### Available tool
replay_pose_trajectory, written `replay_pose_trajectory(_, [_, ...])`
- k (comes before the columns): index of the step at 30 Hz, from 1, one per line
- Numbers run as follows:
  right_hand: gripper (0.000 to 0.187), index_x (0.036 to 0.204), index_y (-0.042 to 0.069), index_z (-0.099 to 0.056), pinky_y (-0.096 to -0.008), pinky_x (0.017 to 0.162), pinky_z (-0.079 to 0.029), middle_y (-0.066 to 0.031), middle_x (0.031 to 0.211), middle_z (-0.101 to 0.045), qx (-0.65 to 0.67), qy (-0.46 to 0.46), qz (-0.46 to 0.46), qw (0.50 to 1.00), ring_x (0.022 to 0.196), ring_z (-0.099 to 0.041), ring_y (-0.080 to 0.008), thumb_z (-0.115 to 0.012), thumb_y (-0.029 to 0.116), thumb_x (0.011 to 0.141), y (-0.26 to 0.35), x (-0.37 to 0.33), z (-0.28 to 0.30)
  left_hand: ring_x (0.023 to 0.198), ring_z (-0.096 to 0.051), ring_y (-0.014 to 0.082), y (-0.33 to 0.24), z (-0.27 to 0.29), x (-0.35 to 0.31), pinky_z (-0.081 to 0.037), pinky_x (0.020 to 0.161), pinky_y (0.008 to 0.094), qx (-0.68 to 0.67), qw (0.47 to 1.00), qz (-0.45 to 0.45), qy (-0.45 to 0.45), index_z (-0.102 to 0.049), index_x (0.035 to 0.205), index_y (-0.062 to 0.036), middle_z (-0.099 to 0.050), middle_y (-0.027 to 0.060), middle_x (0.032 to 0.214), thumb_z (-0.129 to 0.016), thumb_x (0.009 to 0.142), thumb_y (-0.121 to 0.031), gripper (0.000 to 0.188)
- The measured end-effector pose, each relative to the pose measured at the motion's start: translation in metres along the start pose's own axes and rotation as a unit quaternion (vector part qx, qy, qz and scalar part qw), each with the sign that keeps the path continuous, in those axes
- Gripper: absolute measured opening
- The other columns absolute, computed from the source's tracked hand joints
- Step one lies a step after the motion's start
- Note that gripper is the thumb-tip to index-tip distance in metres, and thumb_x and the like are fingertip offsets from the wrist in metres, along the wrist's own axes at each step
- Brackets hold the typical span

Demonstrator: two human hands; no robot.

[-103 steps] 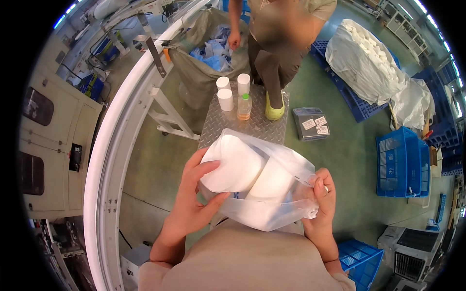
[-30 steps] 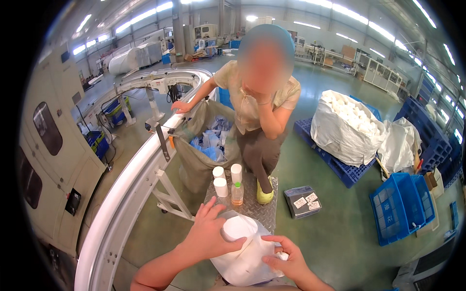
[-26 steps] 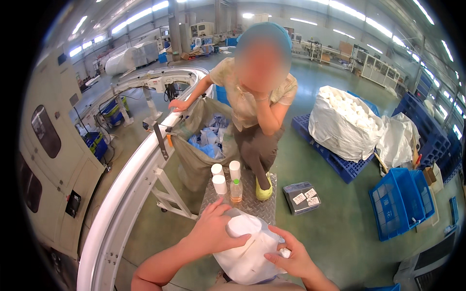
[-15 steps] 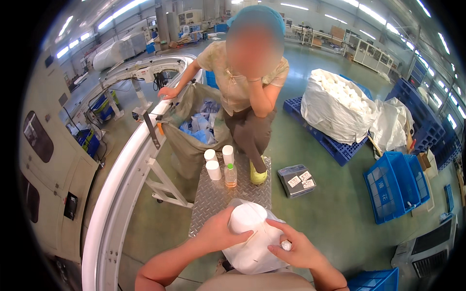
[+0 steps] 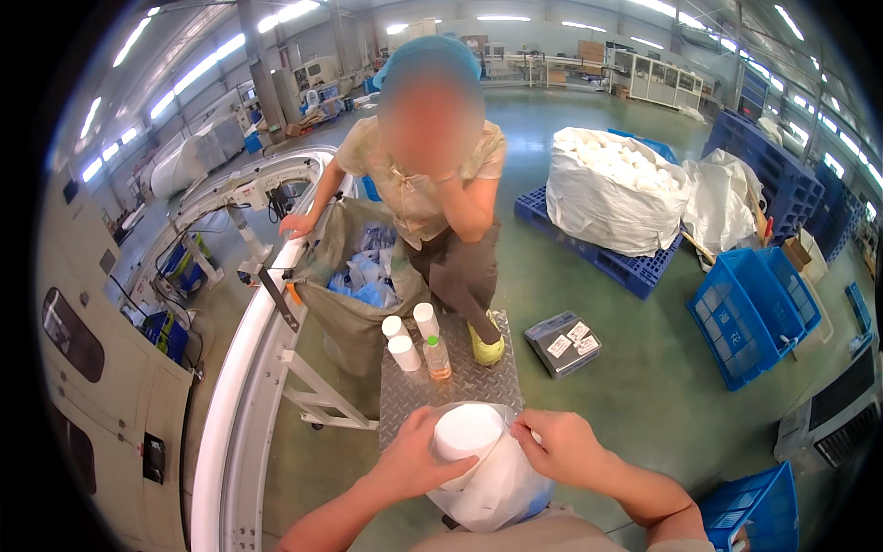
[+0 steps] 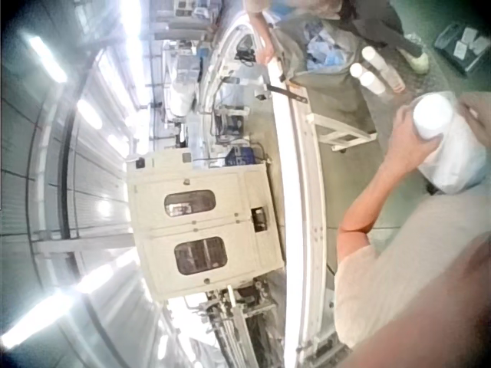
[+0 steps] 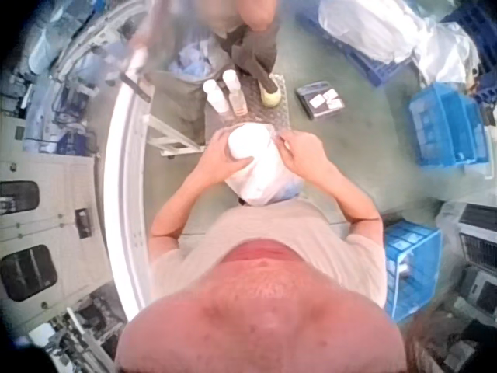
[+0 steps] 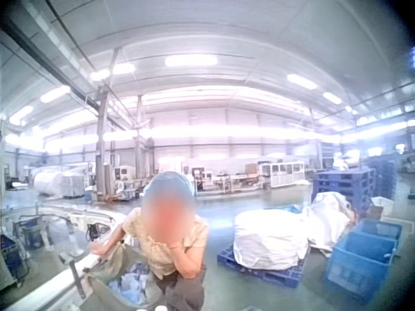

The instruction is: The person collects white paper rolls from a manufacturing machine, places them into a plastic bag, and then hands the bag to a colleague who continues the packaging process.

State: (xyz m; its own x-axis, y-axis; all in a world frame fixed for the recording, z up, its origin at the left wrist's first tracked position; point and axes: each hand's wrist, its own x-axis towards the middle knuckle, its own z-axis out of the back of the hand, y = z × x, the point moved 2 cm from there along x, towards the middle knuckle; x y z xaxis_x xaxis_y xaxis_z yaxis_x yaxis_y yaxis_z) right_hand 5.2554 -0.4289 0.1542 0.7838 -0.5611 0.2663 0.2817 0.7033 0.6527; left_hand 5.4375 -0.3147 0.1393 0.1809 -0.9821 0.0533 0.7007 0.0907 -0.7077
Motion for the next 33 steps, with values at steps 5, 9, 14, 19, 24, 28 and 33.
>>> replay_pose_trajectory(5, [0.012, 0.081, 0.002, -0.056, -0.0311, 0.05, -0.043, -0.0118, 0.064, -0.056, 0.213, -0.041, -0.078, 0.973, 0.05, -0.053, -0.0215, -0.052, 0.013, 0.085, -0.012, 0.002, -0.014, 0.116, -0.041, 0.0325, 0.0, 0.001, 0.011, -0.033, 0.097, 0.0397, -0.056, 0.998, 0.014, 0.008, -0.051, 0.115, -0.0015, -0.046, 0.0187, 0.117, -0.073, 0.066, -0.033, 0.063])
replay_pose_trajectory(9, [0.016, 0.083, 0.001, -0.056, -0.0218, 0.049, -0.04, 0.0001, 0.068, -0.053, 0.306, -0.031, -0.11, 0.945, 0.059, -0.047, -0.0045, -0.051, 0.014, 0.089, -0.019, 0.007, -0.014, 0.118, -0.039, 0.0342, 0.01, 0.014, 0.023, -0.031, 0.099, 0.0398, 0.11, 0.992, -0.05, 0.019, -0.053, 0.113, -0.0002, -0.048, 0.0195, 0.117, -0.072, 0.065, -0.041, 0.066])
replay_pose_trajectory(14, [0.016, 0.081, 0.001, -0.054, -0.0245, 0.048, -0.039, -0.0034, 0.065, -0.054, 0.318, -0.071, -0.077, 0.942, 0.057, -0.045, -0.0063, -0.052, 0.016, 0.087, -0.017, 0.014, -0.026, 0.113, -0.044, 0.0322, -0.013, 0.031, 0.046, -0.033, 0.096, 0.0403, 0.146, 0.981, -0.061, 0.114, -0.057, 0.104, 0.0042, -0.053, 0.021, 0.107, -0.07, 0.065, -0.044, 0.063])
replay_pose_trajectory(19, [0.016, 0.079, 0.002, -0.054, -0.0225, 0.048, -0.036, 0.001, 0.065, -0.051, 0.392, -0.068, -0.105, 0.912, 0.057, -0.042, -0.0042, -0.052, 0.016, 0.087, -0.024, 0.027, -0.038, 0.097, -0.056, 0.0312, -0.011, 0.023, 0.066, -0.043, 0.084, 0.039, 0.208, 0.945, 0.054, 0.247, -0.058, 0.103, 0.005, -0.059, 0.0194, 0.097, -0.067, 0.066, -0.049, 0.067])
replay_pose_trajectory(24, [0.016, 0.079, 0.004, -0.054, -0.0201, 0.051, -0.037, 0.0035, 0.068, -0.051, 0.432, -0.082, -0.137, 0.888, 0.058, -0.043, -0.0033, -0.051, 0.016, 0.089, -0.031, 0.019, -0.035, 0.09, -0.059, 0.0276, -0.011, 0.011, 0.06, -0.046, 0.079, 0.0354, -0.028, 0.973, 0.076, 0.217, -0.056, 0.101, 0.006, -0.06, 0.0182, 0.098, -0.069, 0.069, -0.043, 0.059])
replay_pose_trajectory(28, [0.016, 0.08, 0.003, -0.055, -0.0195, 0.053, -0.038, 0.002, 0.071, -0.053, 0.463, -0.091, -0.124, 0.873, 0.058, -0.045, -0.0039, -0.052, 0.015, 0.089, -0.032, 0.005, -0.03, 0.093, -0.057, 0.0239, 0.008, -0.007, 0.045, -0.045, 0.081, 0.0341, -0.218, 0.949, 0.128, 0.189, -0.053, 0.102, 0.0057, -0.058, 0.0159, 0.099, -0.072, 0.07, -0.035, 0.055])
replay_pose_trajectory(33, [0.014, 0.081, 0.003, -0.056, -0.0201, 0.059, -0.04, 0.0022, 0.072, -0.055, 0.446, -0.086, -0.112, 0.884, 0.065, -0.048, -0.0042, -0.052, 0.014, 0.088, -0.032, -0.006, -0.021, 0.1, -0.05, 0.0232, 0.026, -0.026, 0.032, -0.042, 0.086, 0.0337, -0.123, 0.987, 0.067, 0.074, -0.049, 0.107, 0.0032, -0.049, 0.0155, 0.107, -0.074, 0.069, -0.032, 0.058])
